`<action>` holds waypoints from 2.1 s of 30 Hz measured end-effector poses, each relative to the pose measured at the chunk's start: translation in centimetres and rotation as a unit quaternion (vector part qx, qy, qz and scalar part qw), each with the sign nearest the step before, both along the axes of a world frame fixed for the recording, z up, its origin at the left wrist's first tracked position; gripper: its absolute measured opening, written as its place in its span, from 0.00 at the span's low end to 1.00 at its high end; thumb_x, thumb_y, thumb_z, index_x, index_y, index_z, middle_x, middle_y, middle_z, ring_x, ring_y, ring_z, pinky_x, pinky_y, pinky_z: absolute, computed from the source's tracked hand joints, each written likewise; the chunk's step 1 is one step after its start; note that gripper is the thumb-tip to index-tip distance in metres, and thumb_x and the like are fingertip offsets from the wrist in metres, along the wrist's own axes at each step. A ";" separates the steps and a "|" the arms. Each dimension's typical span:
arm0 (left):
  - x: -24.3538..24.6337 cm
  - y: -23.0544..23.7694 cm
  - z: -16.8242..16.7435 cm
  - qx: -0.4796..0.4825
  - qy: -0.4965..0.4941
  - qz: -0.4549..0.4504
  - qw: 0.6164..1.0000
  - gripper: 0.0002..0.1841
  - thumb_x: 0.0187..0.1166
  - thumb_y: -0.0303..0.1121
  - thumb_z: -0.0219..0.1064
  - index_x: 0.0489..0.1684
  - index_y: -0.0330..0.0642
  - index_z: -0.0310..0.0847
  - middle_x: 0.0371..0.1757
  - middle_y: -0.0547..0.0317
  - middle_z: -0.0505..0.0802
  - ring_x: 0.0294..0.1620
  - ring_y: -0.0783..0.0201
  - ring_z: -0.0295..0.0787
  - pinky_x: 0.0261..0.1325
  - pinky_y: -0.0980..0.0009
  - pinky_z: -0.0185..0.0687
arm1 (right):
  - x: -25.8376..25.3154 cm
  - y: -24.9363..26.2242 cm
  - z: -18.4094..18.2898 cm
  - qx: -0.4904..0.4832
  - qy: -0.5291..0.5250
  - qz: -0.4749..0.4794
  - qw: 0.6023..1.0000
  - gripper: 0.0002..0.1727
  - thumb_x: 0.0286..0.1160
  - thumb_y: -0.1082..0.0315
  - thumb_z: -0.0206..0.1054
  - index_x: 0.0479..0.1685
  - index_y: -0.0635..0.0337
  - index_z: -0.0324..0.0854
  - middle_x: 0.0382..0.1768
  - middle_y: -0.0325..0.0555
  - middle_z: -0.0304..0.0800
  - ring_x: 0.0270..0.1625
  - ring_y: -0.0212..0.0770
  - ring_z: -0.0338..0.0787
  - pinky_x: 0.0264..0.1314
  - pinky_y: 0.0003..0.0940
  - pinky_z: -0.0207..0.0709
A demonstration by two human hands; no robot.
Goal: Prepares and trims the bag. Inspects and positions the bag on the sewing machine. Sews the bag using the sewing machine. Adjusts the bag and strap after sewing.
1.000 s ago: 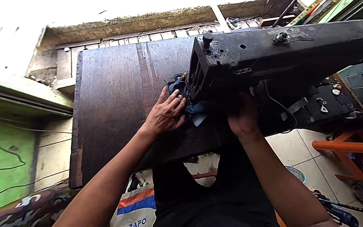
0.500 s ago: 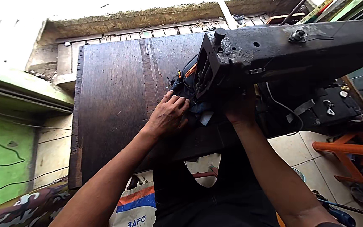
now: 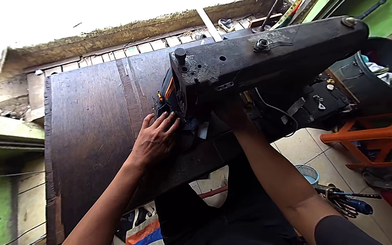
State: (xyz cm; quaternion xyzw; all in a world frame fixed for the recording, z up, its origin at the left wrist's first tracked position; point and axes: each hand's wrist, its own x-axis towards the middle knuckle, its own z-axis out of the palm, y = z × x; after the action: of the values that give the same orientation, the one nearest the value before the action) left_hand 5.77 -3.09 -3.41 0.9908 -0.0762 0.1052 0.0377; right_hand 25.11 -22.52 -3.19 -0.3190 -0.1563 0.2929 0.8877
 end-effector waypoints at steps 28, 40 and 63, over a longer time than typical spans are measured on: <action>-0.7 -1.4 -0.5 -0.038 -0.037 -0.011 0.999 0.24 0.85 0.38 0.51 0.77 0.44 0.81 0.70 0.54 0.90 0.68 0.52 0.86 0.80 0.53 0.69 | -9.5 -2.8 -1.3 -0.495 -0.701 -0.101 0.504 0.19 0.83 0.66 0.62 0.68 0.52 0.88 0.64 0.42 0.92 0.69 0.52 0.85 0.75 0.50 0.72; -0.8 -1.0 -0.8 -0.040 0.005 0.003 0.999 0.27 0.89 0.45 0.44 0.81 0.48 0.76 0.75 0.47 0.84 0.76 0.41 0.77 0.81 0.44 0.60 | -9.4 -2.1 -2.9 -0.486 -0.656 -0.132 0.562 0.18 0.79 0.63 0.65 0.64 0.42 0.91 0.60 0.39 0.92 0.69 0.49 0.82 0.71 0.50 0.68; -0.5 -1.3 -0.8 -0.033 -0.024 0.028 0.999 0.28 0.86 0.47 0.46 0.78 0.47 0.80 0.80 0.54 0.82 0.83 0.45 0.72 0.84 0.44 0.61 | -9.4 -4.1 -0.9 -0.427 -0.606 -0.120 0.661 0.18 0.84 0.60 0.66 0.65 0.55 0.90 0.68 0.48 0.88 0.73 0.51 0.83 0.76 0.51 0.74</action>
State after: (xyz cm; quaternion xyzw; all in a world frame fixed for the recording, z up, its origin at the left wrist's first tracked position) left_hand 5.28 -4.39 -4.21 0.9879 -0.0462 0.1327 0.0653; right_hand 15.70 -26.57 -4.06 -0.7858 -0.4774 -0.0398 0.3911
